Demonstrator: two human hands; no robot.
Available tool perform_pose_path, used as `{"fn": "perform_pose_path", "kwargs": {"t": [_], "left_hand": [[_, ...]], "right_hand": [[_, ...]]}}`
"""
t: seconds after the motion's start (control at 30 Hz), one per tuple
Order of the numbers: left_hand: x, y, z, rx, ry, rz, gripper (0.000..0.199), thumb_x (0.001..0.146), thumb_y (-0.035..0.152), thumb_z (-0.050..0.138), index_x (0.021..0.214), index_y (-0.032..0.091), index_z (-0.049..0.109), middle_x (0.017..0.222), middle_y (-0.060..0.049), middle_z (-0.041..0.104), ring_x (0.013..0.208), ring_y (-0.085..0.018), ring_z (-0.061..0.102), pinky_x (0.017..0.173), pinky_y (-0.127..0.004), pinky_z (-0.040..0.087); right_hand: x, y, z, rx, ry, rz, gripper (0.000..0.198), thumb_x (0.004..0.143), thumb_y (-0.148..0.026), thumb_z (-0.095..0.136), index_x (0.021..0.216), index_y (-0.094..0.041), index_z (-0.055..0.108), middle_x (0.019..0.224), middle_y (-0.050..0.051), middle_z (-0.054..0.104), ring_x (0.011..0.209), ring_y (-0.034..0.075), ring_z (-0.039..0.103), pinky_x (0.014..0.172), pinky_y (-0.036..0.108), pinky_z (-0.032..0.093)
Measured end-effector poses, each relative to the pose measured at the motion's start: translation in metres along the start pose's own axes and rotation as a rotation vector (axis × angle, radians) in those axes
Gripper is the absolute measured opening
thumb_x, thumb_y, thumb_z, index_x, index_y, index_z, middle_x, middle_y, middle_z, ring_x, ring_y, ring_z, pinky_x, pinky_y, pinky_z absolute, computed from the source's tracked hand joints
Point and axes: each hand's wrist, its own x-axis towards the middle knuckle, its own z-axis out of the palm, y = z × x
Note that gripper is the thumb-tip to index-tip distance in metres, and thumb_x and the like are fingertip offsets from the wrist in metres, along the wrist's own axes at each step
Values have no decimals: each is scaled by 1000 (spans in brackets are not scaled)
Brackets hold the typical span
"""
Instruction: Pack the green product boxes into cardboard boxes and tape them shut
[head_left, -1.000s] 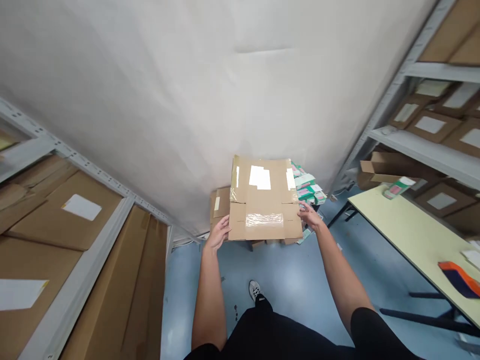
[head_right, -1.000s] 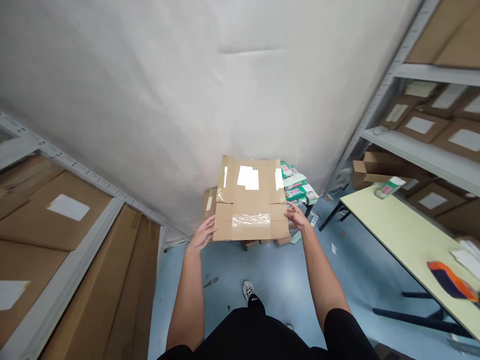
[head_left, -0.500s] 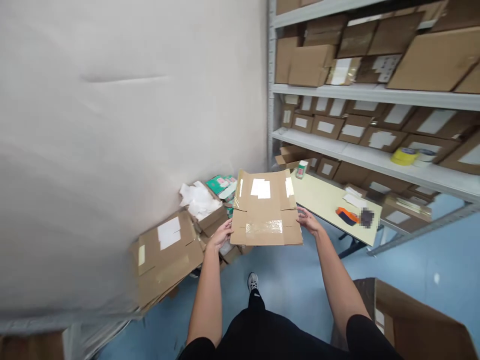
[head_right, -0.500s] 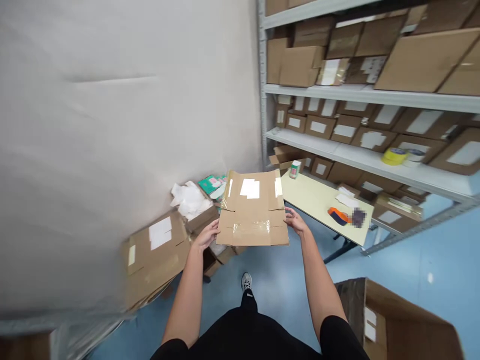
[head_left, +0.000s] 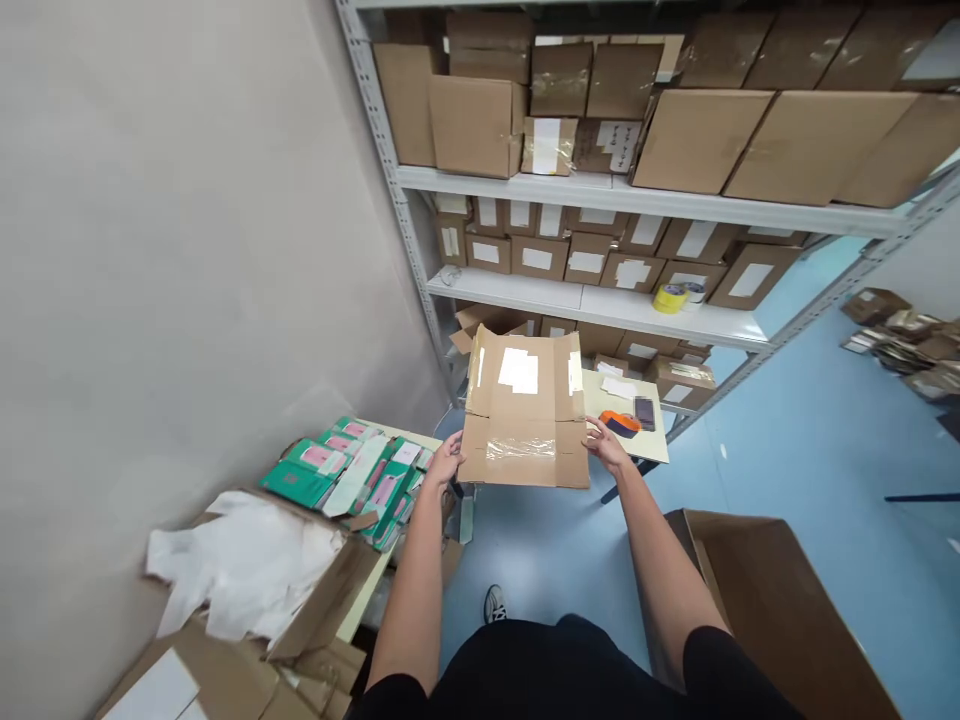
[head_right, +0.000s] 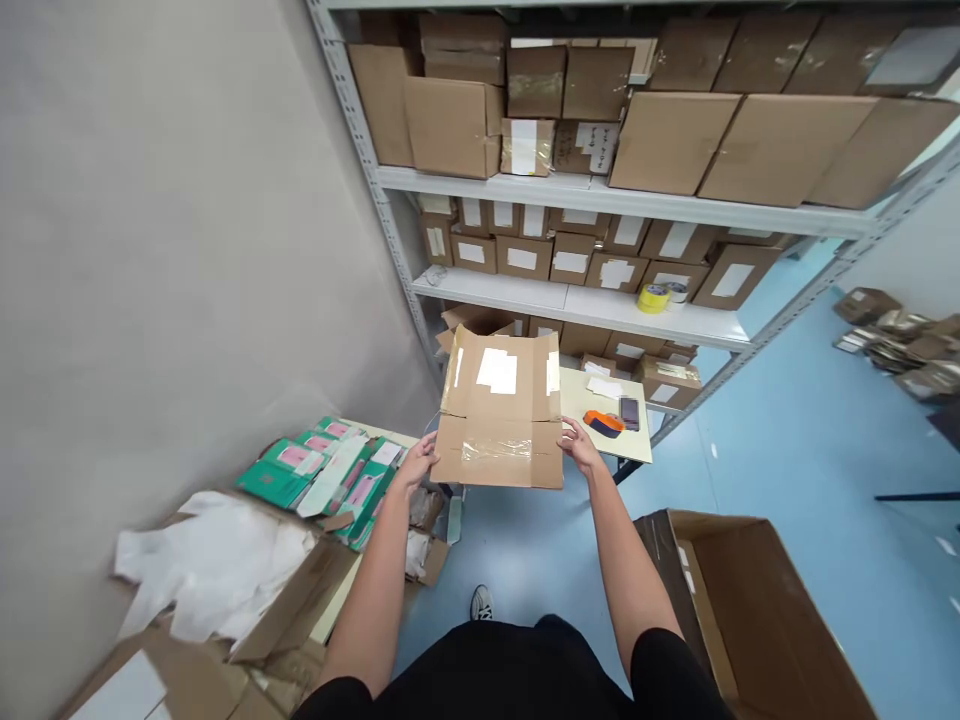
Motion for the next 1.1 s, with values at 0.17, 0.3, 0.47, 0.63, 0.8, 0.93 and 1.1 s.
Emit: {"fn": "perform_pose_path", "kwargs": {"t": [0.17, 0.3, 0.47, 0.63, 0.8, 0.93, 1.1], "left_hand": [[67, 19, 24, 84, 3, 31, 68, 63, 17, 75, 130, 18, 67, 111, -12, 77, 105, -25, 72, 92, -38, 56], [113, 35, 46, 131, -2, 18, 63, 65, 23, 76, 126, 15, 68, 93, -7, 77, 87, -22, 72, 85, -36, 57], [157, 55, 74, 230, -68, 32, 56, 66, 30, 79, 120, 17, 72, 83, -4, 74, 80, -22, 71, 77, -33, 55], [199, 66, 109, 338, -49, 100, 51, 65, 32, 80, 115, 19, 74, 89, -6, 75, 81, -23, 70, 75, -32, 54], [242, 60, 148, 460, 81, 107, 36, 65, 21, 74, 100, 21, 73, 77, -1, 70, 78, -22, 67, 75, -31, 53], [275, 57, 162, 418, 39, -11, 34, 60, 15, 71, 93, 19, 68, 67, 2, 64, 66, -18, 62, 66, -28, 49], [314, 79, 163, 412, -82, 4, 28, 56, 16, 72, 82, 19, 64, 68, 3, 61, 65, -14, 58, 64, -24, 46]], "right_hand": [[20, -2, -6, 52, 92, -12, 76, 58, -20, 76, 131, -34, 61, 91, -3, 69, 74, 15, 63, 70, 28, 48], [50, 5, -24, 98, 139, 12, 75, 56, -18, 76, 128, -33, 63, 89, -4, 68, 73, 14, 64, 67, 26, 48], [105, 21, -52, 104, 116, 63, 75, 57, -20, 75, 129, -33, 63, 80, -5, 65, 68, 14, 64, 65, 26, 49], [166, 35, -70, 111, 37, 127, 70, 57, -20, 71, 126, -31, 64, 73, -7, 63, 67, 15, 64, 70, 30, 53], [210, 40, -85, 137, 74, 182, 72, 55, -20, 69, 126, -32, 64, 78, -5, 66, 73, 17, 67, 75, 33, 55], [228, 38, -97, 123, 93, 169, 75, 56, -22, 71, 130, -33, 64, 89, -1, 70, 83, 19, 71, 82, 37, 57], [241, 37, -95, 39, 71, 182, 79, 57, -23, 77, 134, -34, 63, 96, 1, 74, 90, 22, 73, 91, 47, 56]]}}
